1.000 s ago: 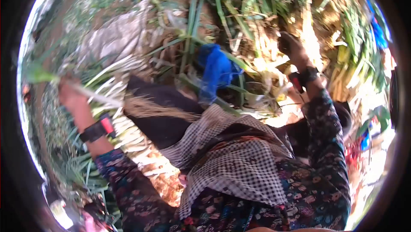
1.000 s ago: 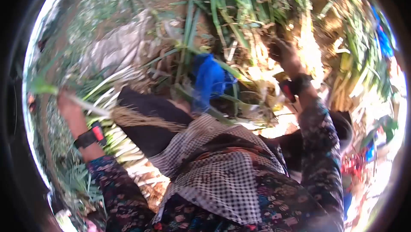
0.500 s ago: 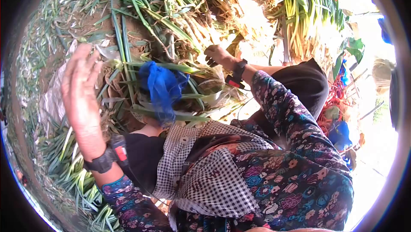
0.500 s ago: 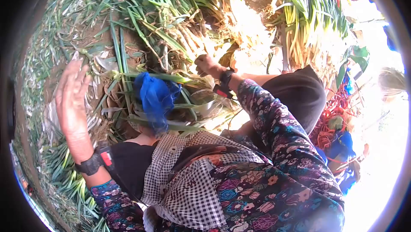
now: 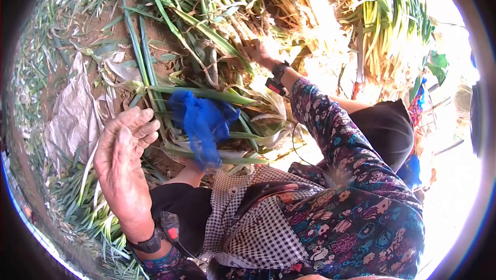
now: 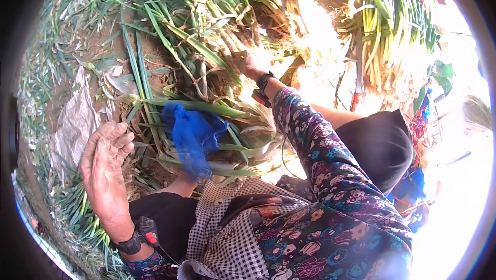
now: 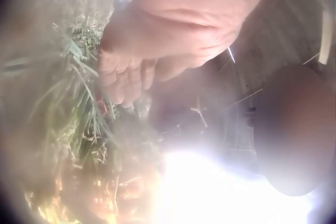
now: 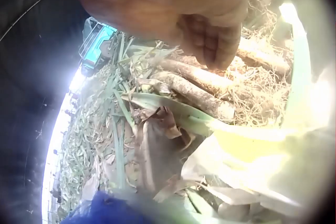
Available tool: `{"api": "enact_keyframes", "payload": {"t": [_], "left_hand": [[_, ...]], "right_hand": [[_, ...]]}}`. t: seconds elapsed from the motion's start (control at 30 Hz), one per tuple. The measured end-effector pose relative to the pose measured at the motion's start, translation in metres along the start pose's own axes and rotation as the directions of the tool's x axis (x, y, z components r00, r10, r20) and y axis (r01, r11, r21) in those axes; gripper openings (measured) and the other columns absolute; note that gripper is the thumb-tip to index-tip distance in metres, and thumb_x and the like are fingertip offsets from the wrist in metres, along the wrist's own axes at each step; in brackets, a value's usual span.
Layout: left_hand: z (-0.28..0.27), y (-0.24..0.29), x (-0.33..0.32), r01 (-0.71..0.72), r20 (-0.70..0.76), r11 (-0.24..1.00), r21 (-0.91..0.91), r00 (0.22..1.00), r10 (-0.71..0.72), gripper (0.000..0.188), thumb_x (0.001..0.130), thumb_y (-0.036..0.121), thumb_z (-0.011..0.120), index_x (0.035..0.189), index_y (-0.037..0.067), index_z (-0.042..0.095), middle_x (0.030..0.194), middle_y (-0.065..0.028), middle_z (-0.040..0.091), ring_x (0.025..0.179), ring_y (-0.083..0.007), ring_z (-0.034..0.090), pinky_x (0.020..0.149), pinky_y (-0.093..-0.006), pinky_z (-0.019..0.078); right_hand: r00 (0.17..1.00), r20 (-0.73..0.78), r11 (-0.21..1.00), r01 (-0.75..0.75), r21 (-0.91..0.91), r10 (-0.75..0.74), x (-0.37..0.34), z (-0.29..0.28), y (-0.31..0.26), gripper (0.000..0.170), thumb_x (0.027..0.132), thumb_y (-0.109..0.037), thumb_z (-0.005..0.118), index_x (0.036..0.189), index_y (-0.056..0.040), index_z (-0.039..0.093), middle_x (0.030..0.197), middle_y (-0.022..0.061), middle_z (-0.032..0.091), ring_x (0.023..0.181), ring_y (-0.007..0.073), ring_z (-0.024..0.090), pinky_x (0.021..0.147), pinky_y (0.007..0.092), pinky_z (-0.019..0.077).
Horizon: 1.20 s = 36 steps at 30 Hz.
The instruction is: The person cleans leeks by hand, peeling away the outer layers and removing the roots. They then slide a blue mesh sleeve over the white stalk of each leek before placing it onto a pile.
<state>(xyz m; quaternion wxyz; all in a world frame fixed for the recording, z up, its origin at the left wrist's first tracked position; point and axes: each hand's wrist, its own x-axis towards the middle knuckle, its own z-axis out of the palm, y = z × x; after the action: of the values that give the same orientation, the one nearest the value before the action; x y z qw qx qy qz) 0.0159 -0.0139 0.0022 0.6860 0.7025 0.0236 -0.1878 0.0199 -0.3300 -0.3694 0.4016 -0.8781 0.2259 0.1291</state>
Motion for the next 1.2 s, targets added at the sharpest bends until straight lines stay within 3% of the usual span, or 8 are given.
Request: {"api": "enact_keyframes", "payload": {"t": [0.3, 0.4, 0.6, 0.7, 0.87, 1.0, 1.07, 1.2], "left_hand": [[0.006, -0.1, 0.033, 0.213, 0.029, 0.929, 0.301, 0.972, -0.232, 0.039, 0.083, 0.007, 0.066, 0.12, 0.003, 0.056, 0.114, -0.0055, 0.059, 0.101, -0.0138, 0.056, 0.086, -0.0263, 0.0468], [-0.002, -0.178, 0.031, -0.078, 0.066, 0.446, 0.892, 0.997, 0.042, 0.089, 0.068, 0.014, 0.08, 0.141, 0.006, 0.031, 0.131, -0.0231, 0.047, 0.127, -0.0348, 0.041, 0.103, -0.0392, 0.0372], [-0.012, -0.289, 0.021, 0.119, -0.069, 0.546, 0.829, 0.991, -0.112, 0.041, 0.072, 0.009, 0.067, 0.111, 0.003, 0.061, 0.094, -0.0238, 0.065, 0.095, -0.0385, 0.062, 0.084, -0.0428, 0.0478], [-0.032, -0.252, 0.033, 0.157, -0.123, 0.537, 0.829, 0.987, -0.1, 0.026, 0.074, 0.01, 0.059, 0.098, 0.002, 0.067, 0.088, -0.0217, 0.066, 0.087, -0.0376, 0.064, 0.077, -0.0425, 0.0492], [-0.16, -0.159, 0.084, 0.223, -0.388, 0.533, 0.816, 0.895, 0.22, 0.029, 0.073, 0.008, 0.051, 0.095, 0.005, 0.069, 0.081, -0.0204, 0.067, 0.076, -0.0367, 0.066, 0.071, -0.0433, 0.051], [-0.188, -0.108, 0.088, 0.4, -0.486, 0.434, 0.807, 0.868, 0.104, 0.037, 0.073, 0.012, 0.062, 0.107, -0.003, 0.063, 0.092, -0.0228, 0.067, 0.088, -0.0338, 0.065, 0.079, -0.0399, 0.0505], [-0.195, -0.127, 0.091, 0.036, -0.26, 0.454, 0.89, 0.859, 0.441, 0.067, 0.072, 0.013, 0.075, 0.13, -0.005, 0.045, 0.105, -0.0177, 0.064, 0.096, -0.0229, 0.062, 0.084, -0.0337, 0.0492], [-0.081, -0.064, 0.046, -0.007, -0.277, 0.931, 0.365, 0.954, 0.116, 0.069, 0.079, 0.021, 0.073, 0.136, 0.0, 0.04, 0.127, -0.0137, 0.054, 0.116, -0.0181, 0.051, 0.099, -0.0321, 0.038]], "right_hand": [[0.884, 0.234, 0.785, 0.206, 0.584, -0.406, -0.059, -0.078, -0.134, 0.043, 0.082, -0.038, 0.068, 0.097, 0.0018, 0.065, 0.078, 0.0023, 0.062, 0.075, 0.0113, 0.054, 0.07, 0.0284, 0.0446], [0.935, 0.059, 0.658, 0.199, 0.726, -0.349, -0.108, -0.107, -0.163, 0.05, 0.083, -0.043, 0.065, 0.099, 0.004, 0.063, 0.082, 0.0047, 0.063, 0.083, 0.0147, 0.055, 0.08, 0.0312, 0.0434], [0.911, 0.307, 0.961, 0.27, 0.063, -0.276, -0.141, -0.026, -0.034, 0.019, 0.081, -0.019, 0.063, 0.083, -0.0001, 0.061, 0.066, 0.0046, 0.061, 0.053, 0.0117, 0.054, 0.051, 0.0295, 0.0448], [0.891, 0.454, 0.913, -0.192, 0.361, 0.008, -0.16, -0.076, -0.077, 0.022, 0.085, -0.022, 0.063, 0.082, -0.0022, 0.055, 0.064, 0.0008, 0.056, 0.057, 0.0067, 0.05, 0.047, 0.0261, 0.0415], [0.899, 0.068, 0.811, 0.354, 0.466, -0.432, -0.16, -0.131, -0.143, 0.03, 0.089, -0.029, 0.06, 0.097, -0.0001, 0.056, 0.074, -0.0036, 0.053, 0.059, 0.0044, 0.045, 0.05, 0.0219, 0.0387], [0.929, 0.188, 0.925, 0.26, 0.276, -0.318, -0.189, -0.09, -0.123, 0.028, 0.092, -0.025, 0.053, 0.086, 0.0022, 0.057, 0.064, 0.0058, 0.059, 0.053, 0.0131, 0.055, 0.05, 0.029, 0.0445], [0.888, 0.406, 0.773, -0.1, 0.626, -0.215, -0.177, -0.006, -0.026, 0.024, 0.092, -0.022, 0.052, 0.088, 0.0007, 0.059, 0.065, 0.006, 0.06, 0.054, 0.0135, 0.057, 0.05, 0.0278, 0.0457], [0.878, 0.467, 0.943, -0.065, 0.327, -0.101, -0.236, -0.058, -0.102, 0.028, 0.092, -0.023, 0.053, 0.08, 0.002, 0.058, 0.064, 0.0023, 0.056, 0.053, 0.0129, 0.055, 0.046, 0.0266, 0.0443]]}}
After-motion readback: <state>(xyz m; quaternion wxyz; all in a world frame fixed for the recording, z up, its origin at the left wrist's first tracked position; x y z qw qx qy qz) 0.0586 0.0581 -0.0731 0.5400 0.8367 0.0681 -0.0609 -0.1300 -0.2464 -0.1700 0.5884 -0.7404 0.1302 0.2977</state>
